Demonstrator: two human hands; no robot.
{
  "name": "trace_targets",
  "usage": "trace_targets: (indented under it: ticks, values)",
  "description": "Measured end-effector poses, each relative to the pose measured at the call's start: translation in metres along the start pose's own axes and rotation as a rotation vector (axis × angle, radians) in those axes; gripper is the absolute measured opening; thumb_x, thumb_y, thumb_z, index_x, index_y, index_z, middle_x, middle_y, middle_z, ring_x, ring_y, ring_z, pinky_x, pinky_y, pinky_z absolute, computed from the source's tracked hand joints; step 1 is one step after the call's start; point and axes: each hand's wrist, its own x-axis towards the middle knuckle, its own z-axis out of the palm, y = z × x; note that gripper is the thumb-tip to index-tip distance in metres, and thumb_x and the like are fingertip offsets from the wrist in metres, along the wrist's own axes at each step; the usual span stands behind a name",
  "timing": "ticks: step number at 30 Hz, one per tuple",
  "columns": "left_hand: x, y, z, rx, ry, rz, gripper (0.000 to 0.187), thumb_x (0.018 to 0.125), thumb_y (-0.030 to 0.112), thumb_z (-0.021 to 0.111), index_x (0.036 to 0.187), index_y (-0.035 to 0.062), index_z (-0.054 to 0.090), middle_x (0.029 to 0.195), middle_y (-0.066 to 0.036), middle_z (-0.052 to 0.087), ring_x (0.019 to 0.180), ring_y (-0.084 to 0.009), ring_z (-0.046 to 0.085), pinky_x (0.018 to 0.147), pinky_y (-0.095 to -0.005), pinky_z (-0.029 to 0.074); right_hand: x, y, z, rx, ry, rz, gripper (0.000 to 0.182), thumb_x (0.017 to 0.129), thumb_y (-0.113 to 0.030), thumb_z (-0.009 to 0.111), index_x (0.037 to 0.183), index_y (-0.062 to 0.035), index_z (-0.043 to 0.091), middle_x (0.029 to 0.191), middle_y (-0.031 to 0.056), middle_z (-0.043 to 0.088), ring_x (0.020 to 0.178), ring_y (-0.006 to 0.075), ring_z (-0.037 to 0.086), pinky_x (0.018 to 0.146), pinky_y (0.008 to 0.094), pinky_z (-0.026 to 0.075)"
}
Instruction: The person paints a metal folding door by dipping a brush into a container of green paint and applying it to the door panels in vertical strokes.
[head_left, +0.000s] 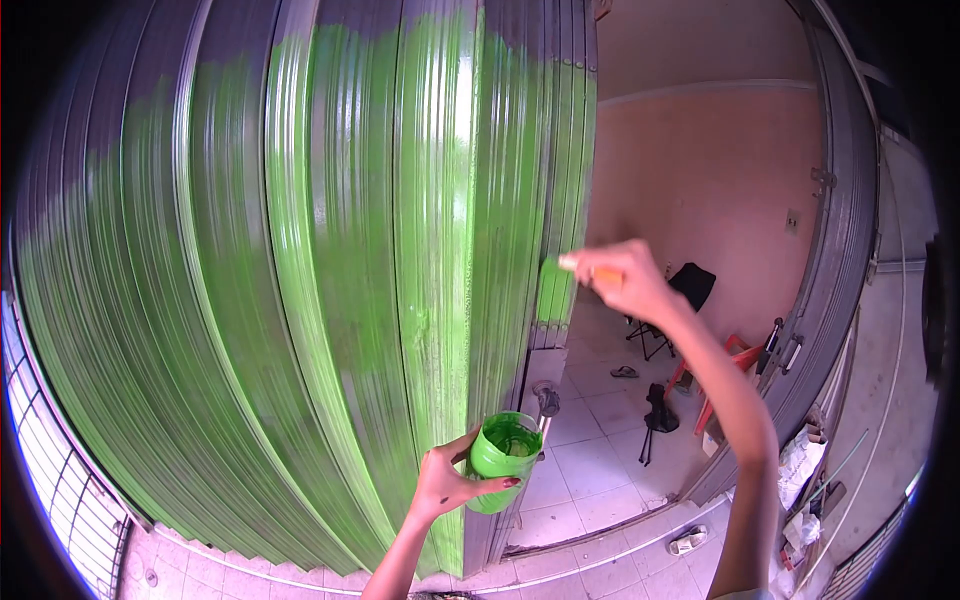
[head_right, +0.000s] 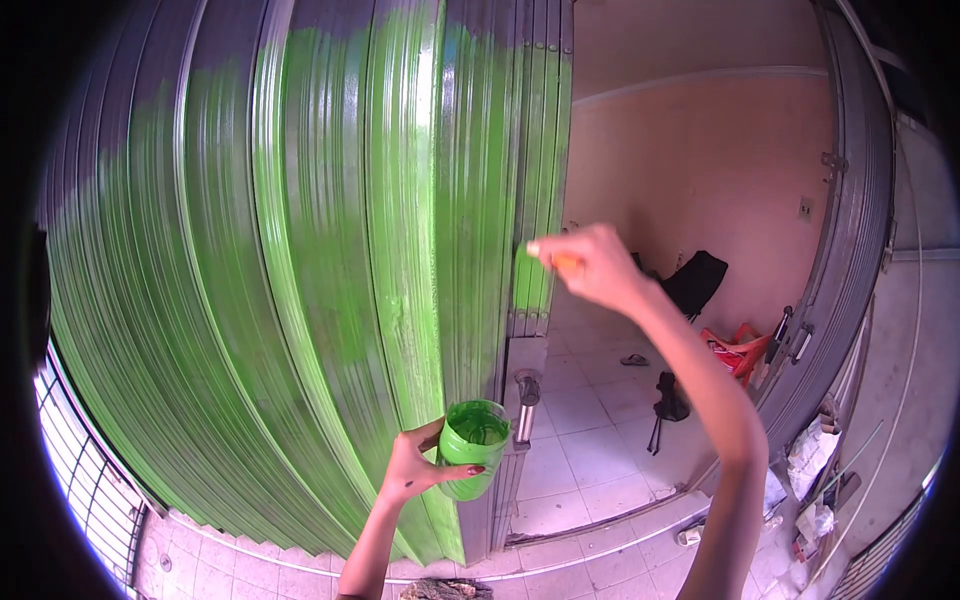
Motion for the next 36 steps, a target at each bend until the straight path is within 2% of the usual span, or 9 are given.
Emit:
trace_targets:
  ticks: [6,15,18,22,27,31,33,34,36]
  values:
    - [-0.003,-0.009,-0.002,-0.01,0.02,-0.004,0.094,0.058,0.033,0.092,0.13,-0.0106,0.051,0.113,-0.018,0.068,0.109,-0.0247,0.065,0.099,-0.0367,0.049,0.088,0.018,-0.068,-0.22,0.378,-0.183,0.013,0.073,0.008,0.06,0.077,-0.0035,0.063,0.097,0.0132,0.072,0.085,0.023,0.073,0.069,0.0267,0.056]
    - [-0.014,0.003,-0.003,-0.03,-0.012,-0.032,0.077,0.061,0.019,0.091,0.125,-0.0067,0.058,0.11,-0.012,0.069,0.106,-0.0174,0.064,0.101,-0.035,0.046,-0.083,-0.016,0.062,-0.428,0.043,-0.164,0.018,0.07,-0.004,0.068,0.079,-0.0118,0.054,0.133,0.0082,0.057,0.097,0.0248,0.069,0.059,0.0318,0.059]
    - [-0.016,-0.001,-0.006,-0.03,-0.034,-0.022,0.082,0.06,0.028,0.091,0.127,-0.0069,0.056,0.111,-0.015,0.069,0.107,-0.0205,0.065,0.101,-0.0359,0.047,-0.138,-0.035,0.092,-0.36,-0.068,-0.101,0.016,0.075,-0.003,0.066,0.079,-0.0126,0.054,0.132,0.0072,0.058,0.11,0.0234,0.065,0.054,0.0331,0.06]
    - [-0.018,-0.001,-0.01,-0.017,-0.03,-0.033,0.086,0.06,0.032,0.091,0.128,-0.0074,0.055,0.111,-0.016,0.069,0.107,-0.0222,0.065,0.1,-0.0361,0.048,-0.108,-0.042,0.057,-0.155,-0.221,0.093,0.016,0.073,-0.001,0.065,0.08,-0.0131,0.058,0.116,0.0043,0.068,0.091,0.0233,0.071,0.059,0.0365,0.059]
    - [-0.018,0.0,-0.009,-0.006,-0.029,-0.019,0.089,0.059,0.033,0.091,0.128,-0.0083,0.054,0.111,-0.015,0.069,0.107,-0.0224,0.065,0.1,-0.0356,0.048,0.014,-0.002,0.003,-0.077,-0.096,0.017,0.014,0.071,0.006,0.053,0.069,-0.007,0.057,0.055,0.011,0.054,0.046,0.024,0.052,0.046,0.0355,0.038]
    - [-0.019,-0.004,-0.01,-0.01,-0.016,-0.016,0.09,0.059,0.034,0.091,0.129,-0.0087,0.053,0.111,-0.015,0.069,0.107,-0.0225,0.066,0.1,-0.0357,0.048,0.088,0.01,-0.046,-0.288,0.077,-0.108,0.023,0.07,0.006,0.053,0.076,-0.0112,0.066,0.061,0.0116,0.06,0.048,0.0251,0.055,0.049,0.0346,0.042]
    - [-0.018,-0.004,-0.011,0.002,-0.016,-0.014,0.09,0.059,0.034,0.091,0.129,-0.0089,0.053,0.111,-0.015,0.069,0.107,-0.0226,0.066,0.1,-0.0358,0.048,0.119,0.026,-0.069,-0.241,0.408,-0.32,0.018,0.073,0.005,0.057,0.08,-0.0078,0.066,0.088,0.0096,0.073,0.072,0.0203,0.071,0.062,0.0287,0.054]
    - [-0.018,-0.004,-0.011,0.006,-0.012,-0.014,0.09,0.059,0.034,0.091,0.129,-0.009,0.053,0.111,-0.015,0.069,0.107,-0.0226,0.066,0.1,-0.0359,0.048,0.125,0.023,-0.084,-0.277,0.44,-0.162,0.018,0.074,0.007,0.056,0.081,-0.0057,0.066,0.094,0.0099,0.074,0.087,0.0192,0.073,0.067,0.0289,0.056]
    - [-0.018,-0.003,-0.01,0.006,-0.004,-0.003,0.091,0.059,0.035,0.091,0.129,-0.0092,0.053,0.111,-0.016,0.069,0.107,-0.0226,0.066,0.1,-0.0359,0.048,0.128,0.022,-0.082,-0.221,0.457,-0.173,0.018,0.073,0.008,0.056,0.08,-0.0061,0.066,0.094,0.0097,0.073,0.089,0.0182,0.072,0.07,0.0294,0.058]
